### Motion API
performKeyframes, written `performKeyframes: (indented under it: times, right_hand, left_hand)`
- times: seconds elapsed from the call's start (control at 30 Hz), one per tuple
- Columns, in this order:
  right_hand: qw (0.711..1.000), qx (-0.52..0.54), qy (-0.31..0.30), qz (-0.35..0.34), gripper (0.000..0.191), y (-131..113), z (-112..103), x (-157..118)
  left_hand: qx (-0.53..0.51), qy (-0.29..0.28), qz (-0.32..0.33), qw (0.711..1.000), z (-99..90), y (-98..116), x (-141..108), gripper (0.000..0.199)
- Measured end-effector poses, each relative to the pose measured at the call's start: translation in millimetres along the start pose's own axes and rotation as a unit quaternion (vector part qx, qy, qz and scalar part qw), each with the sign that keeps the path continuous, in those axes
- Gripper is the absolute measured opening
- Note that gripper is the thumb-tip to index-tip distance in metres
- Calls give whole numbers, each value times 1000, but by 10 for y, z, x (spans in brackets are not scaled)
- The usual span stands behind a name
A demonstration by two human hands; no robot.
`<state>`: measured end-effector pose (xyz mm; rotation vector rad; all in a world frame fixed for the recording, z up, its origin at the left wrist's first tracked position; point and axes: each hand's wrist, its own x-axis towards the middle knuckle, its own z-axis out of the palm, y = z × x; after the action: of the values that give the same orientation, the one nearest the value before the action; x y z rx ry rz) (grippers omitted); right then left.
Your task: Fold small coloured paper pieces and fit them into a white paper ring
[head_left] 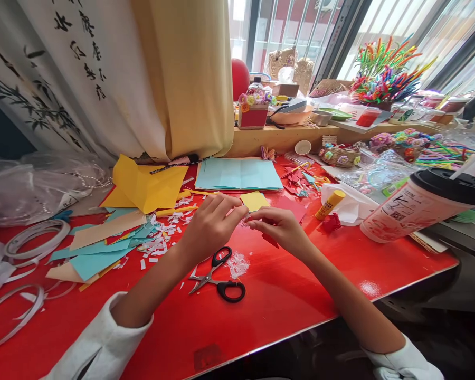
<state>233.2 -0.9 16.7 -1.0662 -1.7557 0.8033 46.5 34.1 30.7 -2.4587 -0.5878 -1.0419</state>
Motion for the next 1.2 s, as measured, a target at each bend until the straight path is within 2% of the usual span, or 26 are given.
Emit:
performKeyframes:
  times: [0.1,0.27,0.7,0.83,1.0,1.2]
  right_hand:
    - [1000,-14,9,-15,23,3,3,-7]
    - [995,-75,24,-53,23,4,12,-15]
    - [983,-146,44,-107,18,17,13,-28]
    - [982,-148,38,-111,18,7,11,-25]
    - [974,-177,47,-130,19,10,-4,-24]
    - [965,-207,62,-151,19,31,-17,-16]
  left_hand:
    - [15,-19,16,1000,-1,6,-16,17]
    - [-25,-36,2,999,22,13,-29,19]
    - [-121,-6,-50,991,69,41,-6,16]
    - [-212,-16,-119,970,54,50,25,16]
    - [-312,-66,-214,923,-11,63,57,18]
    - [-338,-72,-246,906,0,64,64,16]
